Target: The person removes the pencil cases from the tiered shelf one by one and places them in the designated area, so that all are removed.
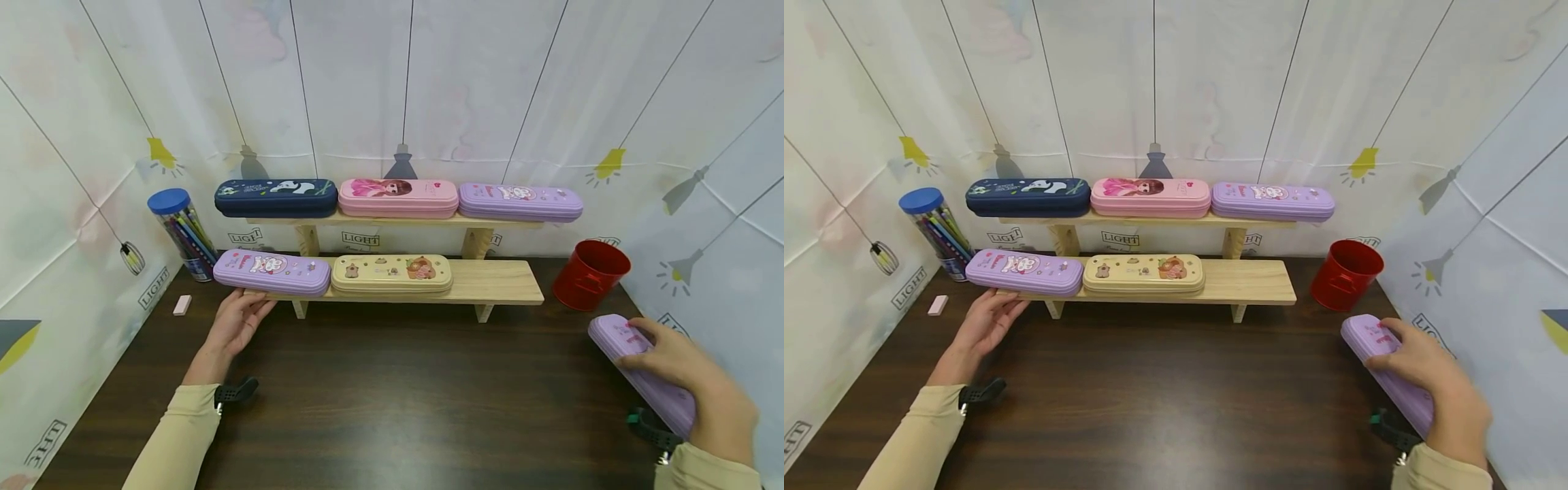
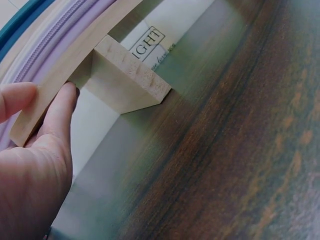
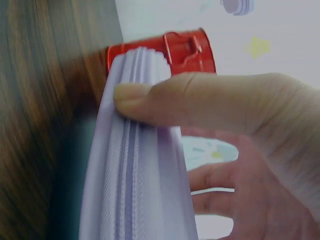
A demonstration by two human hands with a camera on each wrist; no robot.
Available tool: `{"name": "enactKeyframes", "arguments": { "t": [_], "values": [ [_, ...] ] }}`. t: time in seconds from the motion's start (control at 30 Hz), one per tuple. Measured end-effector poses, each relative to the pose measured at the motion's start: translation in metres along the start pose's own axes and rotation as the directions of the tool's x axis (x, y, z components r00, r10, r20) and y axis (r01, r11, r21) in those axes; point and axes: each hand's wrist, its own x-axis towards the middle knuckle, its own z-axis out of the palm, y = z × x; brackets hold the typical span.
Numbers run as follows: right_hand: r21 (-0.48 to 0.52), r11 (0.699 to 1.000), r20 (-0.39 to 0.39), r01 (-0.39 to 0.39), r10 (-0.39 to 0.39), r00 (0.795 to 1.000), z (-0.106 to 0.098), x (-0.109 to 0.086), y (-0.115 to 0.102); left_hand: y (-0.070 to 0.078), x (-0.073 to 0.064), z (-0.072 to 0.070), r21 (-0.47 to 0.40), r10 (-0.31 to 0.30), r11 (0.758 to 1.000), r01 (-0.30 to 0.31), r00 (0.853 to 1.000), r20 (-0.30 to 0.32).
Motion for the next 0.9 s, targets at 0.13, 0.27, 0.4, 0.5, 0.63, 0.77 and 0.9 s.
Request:
{"name": "enactKeyframes", "arguments": {
  "t": [0.13,0.27,0.4,0.5,0.63,0.77,0.9],
  "values": [
    [-0.017,0.999,0.001,-0.034,0.034,0.999,0.0,-0.004,0.015,0.0,-0.001,0.0,-0.012,0.006,1.0,-0.006,1.0,0.01],
    [-0.019,0.997,0.011,-0.071,0.071,0.997,-0.001,-0.007,0.023,0.0,0.0,-0.001,-0.026,0.005,1.0,-0.004,1.0,0.017],
    [-0.027,0.994,0.012,-0.106,0.106,0.994,0.0,-0.01,0.026,0.0,0.001,-0.001,-0.024,0.002,1.0,-0.002,1.0,0.022],
    [-0.025,0.991,0.014,-0.135,0.135,0.991,0.001,-0.011,0.028,-0.001,0.001,-0.001,-0.02,0.004,1.0,-0.004,1.0,0.022],
    [-0.016,0.986,0.036,-0.169,0.169,0.985,0.002,-0.01,0.026,0.0,0.001,-0.001,-0.017,0.0,1.0,0.001,1.0,0.02],
    [-0.016,0.982,0.056,-0.188,0.189,0.98,0.002,-0.01,0.026,0.001,0.0,0.001,0.006,-0.006,1.0,0.006,1.0,0.013],
    [-0.019,0.983,0.075,-0.185,0.186,0.98,0.004,-0.009,0.027,0.001,-0.002,0.002,0.022,-0.011,1.0,0.011,1.0,-0.003]
  ]
}}
